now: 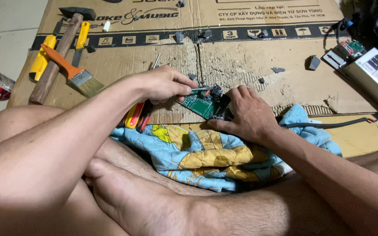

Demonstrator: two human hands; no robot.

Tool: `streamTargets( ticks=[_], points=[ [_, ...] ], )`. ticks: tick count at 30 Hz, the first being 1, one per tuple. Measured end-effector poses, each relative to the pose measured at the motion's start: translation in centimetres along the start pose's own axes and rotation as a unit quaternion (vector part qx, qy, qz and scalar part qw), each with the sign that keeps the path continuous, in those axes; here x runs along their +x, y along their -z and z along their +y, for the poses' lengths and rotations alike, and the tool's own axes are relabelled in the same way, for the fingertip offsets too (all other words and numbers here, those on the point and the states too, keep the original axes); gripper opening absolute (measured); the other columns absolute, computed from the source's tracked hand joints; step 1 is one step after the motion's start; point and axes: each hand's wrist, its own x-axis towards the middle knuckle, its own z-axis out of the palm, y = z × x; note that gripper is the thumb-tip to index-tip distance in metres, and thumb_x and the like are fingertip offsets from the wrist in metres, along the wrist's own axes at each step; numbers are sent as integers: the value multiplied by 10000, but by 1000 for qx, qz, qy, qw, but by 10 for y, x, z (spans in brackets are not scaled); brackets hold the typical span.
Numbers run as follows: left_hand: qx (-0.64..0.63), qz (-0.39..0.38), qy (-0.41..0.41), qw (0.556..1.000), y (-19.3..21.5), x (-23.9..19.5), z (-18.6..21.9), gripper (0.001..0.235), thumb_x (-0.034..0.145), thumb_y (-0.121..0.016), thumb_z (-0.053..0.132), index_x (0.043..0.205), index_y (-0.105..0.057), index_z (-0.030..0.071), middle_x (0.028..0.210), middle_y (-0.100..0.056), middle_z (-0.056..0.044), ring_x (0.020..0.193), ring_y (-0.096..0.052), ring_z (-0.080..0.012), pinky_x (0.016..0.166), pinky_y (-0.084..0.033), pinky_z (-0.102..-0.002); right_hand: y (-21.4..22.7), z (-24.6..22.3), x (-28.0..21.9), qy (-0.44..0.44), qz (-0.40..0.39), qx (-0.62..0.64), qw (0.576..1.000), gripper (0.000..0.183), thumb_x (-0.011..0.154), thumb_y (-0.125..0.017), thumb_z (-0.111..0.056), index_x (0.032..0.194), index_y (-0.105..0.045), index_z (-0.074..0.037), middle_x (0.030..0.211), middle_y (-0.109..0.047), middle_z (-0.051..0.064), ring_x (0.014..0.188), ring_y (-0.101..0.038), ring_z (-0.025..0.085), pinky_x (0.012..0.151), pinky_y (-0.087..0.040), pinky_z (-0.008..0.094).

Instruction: The person is repairing a small electronic device, likely a hard drive, using various tools. They use pliers to manipulate components and a screwdriver to adjust parts on the circuit board.

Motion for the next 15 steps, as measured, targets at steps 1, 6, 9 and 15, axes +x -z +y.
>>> streamTargets(
  ticks=[1,6,9,15],
  points=[
    [2,2,0,1000,0,-5,6,377,931,-633,208,1297,-696,146,724,-707,-36,370,-438,-52,321,-286,-173,-5,6,3,1,2,1,1000,944,737,-667,-830,1307,-516,-93,1167,-525,141,1243,-531,369,988,-512,524],
    [301,67,-22,951,-26,-5,5,364,901,-473,367,1111,-769,393,1016,-762,-57,1079,-710,-322,959,-548,-492,-15,13,9,-10,5,-18,1000,920,715,-697,-815,1291,-507,-123,1181,-521,116,1267,-524,350,1000,-522,518],
    [272,77,-40,958,-30,-19,21,393,904,-512,201,1223,-735,149,1089,-715,-220,1103,-683,-418,970,-543,-567,-9,5,7,-20,1,-20,1000,894,735,-695,-784,1287,-515,-104,1174,-533,137,1259,-531,359,985,-523,520],
    [322,87,7,943,-40,19,5,314,832,-571,274,1001,-789,125,957,-744,-193,995,-723,-420,809,-581,-601,-7,4,6,-23,-6,-29,999,879,748,-675,-802,1288,-530,-124,1152,-541,123,1229,-554,321,963,-539,491]
  ],
)
